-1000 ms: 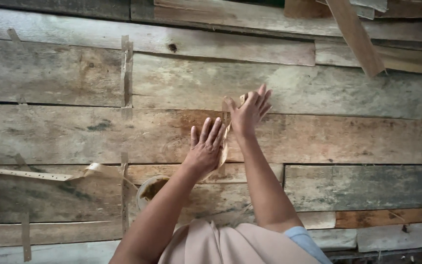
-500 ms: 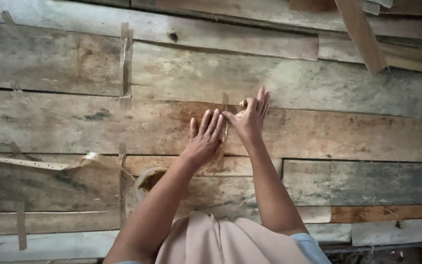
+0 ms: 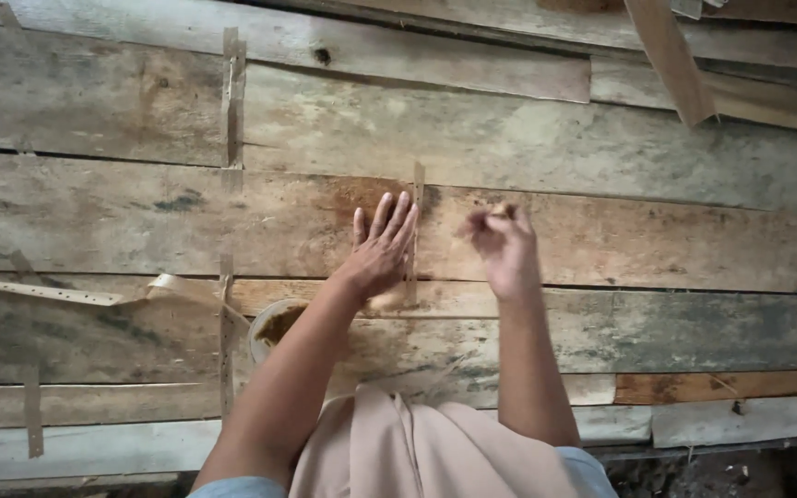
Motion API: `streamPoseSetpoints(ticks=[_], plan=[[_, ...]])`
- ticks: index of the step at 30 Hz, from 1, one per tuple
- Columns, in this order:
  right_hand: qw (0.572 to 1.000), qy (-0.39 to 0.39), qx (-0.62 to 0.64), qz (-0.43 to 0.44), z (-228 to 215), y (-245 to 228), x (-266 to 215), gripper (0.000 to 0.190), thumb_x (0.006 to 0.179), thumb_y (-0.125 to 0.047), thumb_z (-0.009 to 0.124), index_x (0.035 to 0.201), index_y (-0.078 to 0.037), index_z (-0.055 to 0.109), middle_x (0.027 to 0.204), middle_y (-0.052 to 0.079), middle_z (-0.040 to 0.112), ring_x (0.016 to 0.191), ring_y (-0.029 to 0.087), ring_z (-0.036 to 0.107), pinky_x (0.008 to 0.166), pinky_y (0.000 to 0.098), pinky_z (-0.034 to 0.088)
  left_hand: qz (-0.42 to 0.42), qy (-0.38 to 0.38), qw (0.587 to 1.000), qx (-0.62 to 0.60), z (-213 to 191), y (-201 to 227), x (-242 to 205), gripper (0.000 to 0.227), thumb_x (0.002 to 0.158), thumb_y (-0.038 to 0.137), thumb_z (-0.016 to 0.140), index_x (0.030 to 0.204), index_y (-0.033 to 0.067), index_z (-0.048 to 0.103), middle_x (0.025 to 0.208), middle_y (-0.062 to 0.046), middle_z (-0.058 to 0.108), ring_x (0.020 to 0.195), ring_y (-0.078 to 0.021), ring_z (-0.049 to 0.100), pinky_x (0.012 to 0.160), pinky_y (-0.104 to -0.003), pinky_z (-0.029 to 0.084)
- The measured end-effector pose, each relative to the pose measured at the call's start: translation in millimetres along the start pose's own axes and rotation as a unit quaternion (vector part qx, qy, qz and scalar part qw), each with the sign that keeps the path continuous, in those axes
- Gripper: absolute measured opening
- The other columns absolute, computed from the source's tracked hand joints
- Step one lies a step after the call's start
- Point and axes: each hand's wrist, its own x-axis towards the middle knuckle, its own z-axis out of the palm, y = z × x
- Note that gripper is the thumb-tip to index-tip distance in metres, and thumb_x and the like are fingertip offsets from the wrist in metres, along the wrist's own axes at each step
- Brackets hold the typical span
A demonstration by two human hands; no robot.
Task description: Applying glue to thin veneer strips and adhering them to a wooden plank surface to cover gaps or create a finish.
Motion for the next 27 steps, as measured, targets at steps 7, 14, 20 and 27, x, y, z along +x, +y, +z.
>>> streamPoseSetpoints(ticks=[7, 14, 20, 27], plan=[[0.944, 0.063, -0.324, -0.025, -0.5, 18.1, -32.6, 0.041, 0.080, -0.020, 0.086, 0.098, -0.013, 0.050, 0.080, 0.006, 0.059, 0.053, 0.015, 0.059, 0.048, 0.0302, 0.058, 0.002, 0.000, 1.000, -0.010, -5.7, 2.7, -4.2, 0.076, 0.100, 0.026, 0.042, 0.167, 0.0163, 0.006, 0.174, -0.007, -0.006, 0.158, -0.0346, -0.008, 0.121, -0.067, -0.003], [0.611, 0.059, -0.746, -0.258, -6.9, 96.5, 20.2, 0.068, 0.060, -0.048, 0.094, 0.097, -0.015, 0.048, 0.120, 0.007, 0.043, 0.112, 0.041, 0.052, 0.078, 0.0526, 0.059, -0.005, 0.002, 1.000, 0.010, -0.6, -0.9, -0.9, 0.075, 0.103, 0.030, 0.045, 0.166, 0.0205, 0.006, 0.173, -0.004, -0.009, 0.158, -0.0333, -0.008, 0.122, -0.066, -0.002], [0.489, 0.079, -0.757, -0.426, 9.3, 91.7, -10.1, 0.045, 0.074, -0.039, 0.085, 0.090, -0.011, 0.053, 0.148, 0.015, 0.046, 0.133, 0.043, 0.046, 0.094, 0.0611, 0.047, -0.007, -0.008, 1.000, 0.016, -3.0, 0.4, -3.0, 0.084, 0.098, 0.025, 0.051, 0.167, 0.0215, 0.004, 0.173, -0.004, -0.011, 0.158, -0.0330, -0.010, 0.122, -0.066, -0.004], [0.552, 0.004, -0.765, -0.332, 1.5, 88.0, -24.3, 0.064, 0.065, -0.038, 0.094, 0.102, -0.005, 0.052, 0.168, 0.025, 0.020, 0.152, 0.053, 0.018, 0.112, 0.0791, 0.022, -0.009, -0.007, 1.000, 0.023, -12.7, 9.3, -8.4, 0.086, 0.097, 0.038, 0.056, 0.166, 0.0176, 0.008, 0.173, -0.007, -0.009, 0.158, -0.0363, -0.010, 0.121, -0.068, -0.003]])
